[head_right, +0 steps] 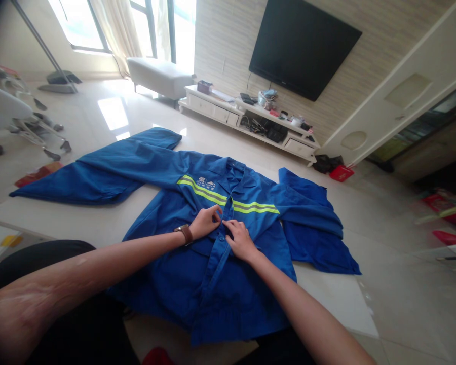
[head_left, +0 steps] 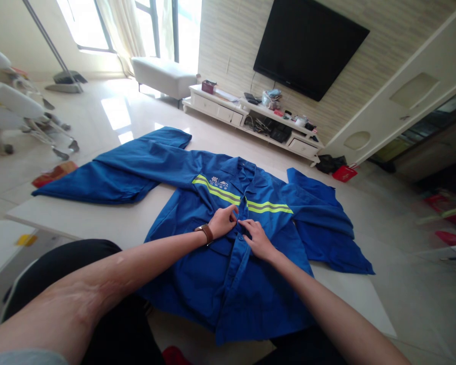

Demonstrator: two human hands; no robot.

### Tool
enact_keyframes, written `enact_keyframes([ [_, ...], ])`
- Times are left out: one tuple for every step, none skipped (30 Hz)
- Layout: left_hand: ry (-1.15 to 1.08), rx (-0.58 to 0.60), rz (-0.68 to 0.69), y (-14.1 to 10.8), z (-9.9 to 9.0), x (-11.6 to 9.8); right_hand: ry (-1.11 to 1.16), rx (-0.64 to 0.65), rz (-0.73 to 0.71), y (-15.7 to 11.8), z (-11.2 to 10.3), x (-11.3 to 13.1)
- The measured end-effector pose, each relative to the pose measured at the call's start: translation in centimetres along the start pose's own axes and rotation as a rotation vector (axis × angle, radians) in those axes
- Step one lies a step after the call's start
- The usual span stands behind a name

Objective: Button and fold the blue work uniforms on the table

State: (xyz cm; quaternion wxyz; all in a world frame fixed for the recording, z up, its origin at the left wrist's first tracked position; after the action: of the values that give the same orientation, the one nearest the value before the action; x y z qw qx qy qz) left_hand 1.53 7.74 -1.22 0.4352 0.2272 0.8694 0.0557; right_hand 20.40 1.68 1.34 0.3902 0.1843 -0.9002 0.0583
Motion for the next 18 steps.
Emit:
enact_keyframes([
  [-0.007,0.004,0.001,0.0,-0.02,-0.02,0.017,0.003,-0.002,0.07,-0.11,-0.02],
  [-0.013,0.008,0.002,0.01,-0.06,-0.07,0.037,0.007,-0.004,0.14,-0.22,-0.04],
  [-0.014,0.012,0.002,0.01,-0.12,-0.15,0.057,0.013,-0.008,0.22,-0.32,-0.06],
  [-0.009,0.015,0.003,0.02,-0.2,-0.24,0.071,0.019,-0.013,0.28,-0.4,-0.09],
  [-0.003,0.019,0.008,0.02,-0.3,-0.35,0.078,0.024,-0.019,0.33,-0.45,-0.12],
  [0.002,0.023,0.016,0.04,-0.41,-0.46,0.077,0.024,-0.024,0.36,-0.47,-0.15],
  [0.003,0.028,0.024,0.06,-0.53,-0.56,0.07,0.022,-0.029,0.37,-0.47,-0.17],
  [-0.003,0.036,0.032,0.09,-0.64,-0.64,0.063,0.019,-0.034,0.37,-0.44,-0.2],
  [-0.015,0.047,0.035,0.13,-0.74,-0.7,0.058,0.015,-0.039,0.36,-0.4,-0.22],
  [-0.028,0.059,0.036,0.18,-0.81,-0.74,0.054,0.014,-0.044,0.36,-0.36,-0.24],
  [-0.038,0.069,0.034,0.23,-0.86,-0.74,0.052,0.013,-0.051,0.36,-0.31,-0.26],
  [-0.043,0.077,0.035,0.28,-0.88,-0.73,0.052,0.014,-0.058,0.36,-0.26,-0.29],
  [-0.046,0.081,0.039,0.33,-0.88,-0.71,0.054,0.014,-0.064,0.36,-0.22,-0.33],
  [-0.046,0.082,0.046,0.37,-0.85,-0.67,0.055,0.01,-0.068,0.36,-0.17,-0.39],
  [-0.047,0.082,0.054,0.41,-0.8,-0.63,0.057,0.003,-0.068,0.36,-0.11,-0.47],
  [-0.049,0.083,0.061,0.45,-0.75,-0.58,0.056,-0.005,-0.063,0.35,-0.03,-0.56],
  [-0.051,0.085,0.065,0.48,-0.68,-0.53,0.053,-0.016,-0.055,0.33,0.05,-0.66],
  [-0.049,0.087,0.066,0.51,-0.62,-0.48,0.047,-0.024,-0.044,0.31,0.14,-0.76],
])
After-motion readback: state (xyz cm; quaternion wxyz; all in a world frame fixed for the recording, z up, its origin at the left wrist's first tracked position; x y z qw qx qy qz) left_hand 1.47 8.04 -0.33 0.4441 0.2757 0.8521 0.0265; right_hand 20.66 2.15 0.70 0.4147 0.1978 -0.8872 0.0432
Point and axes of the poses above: each hand's wrist, its own y-axis towards the middle knuckle, its own z-axis out of the palm, x = y × z, the point moved 1 cm from there along y, towards the middle knuckle, and after that the axes turned 15 degrees about y, right-handed, at the moved point
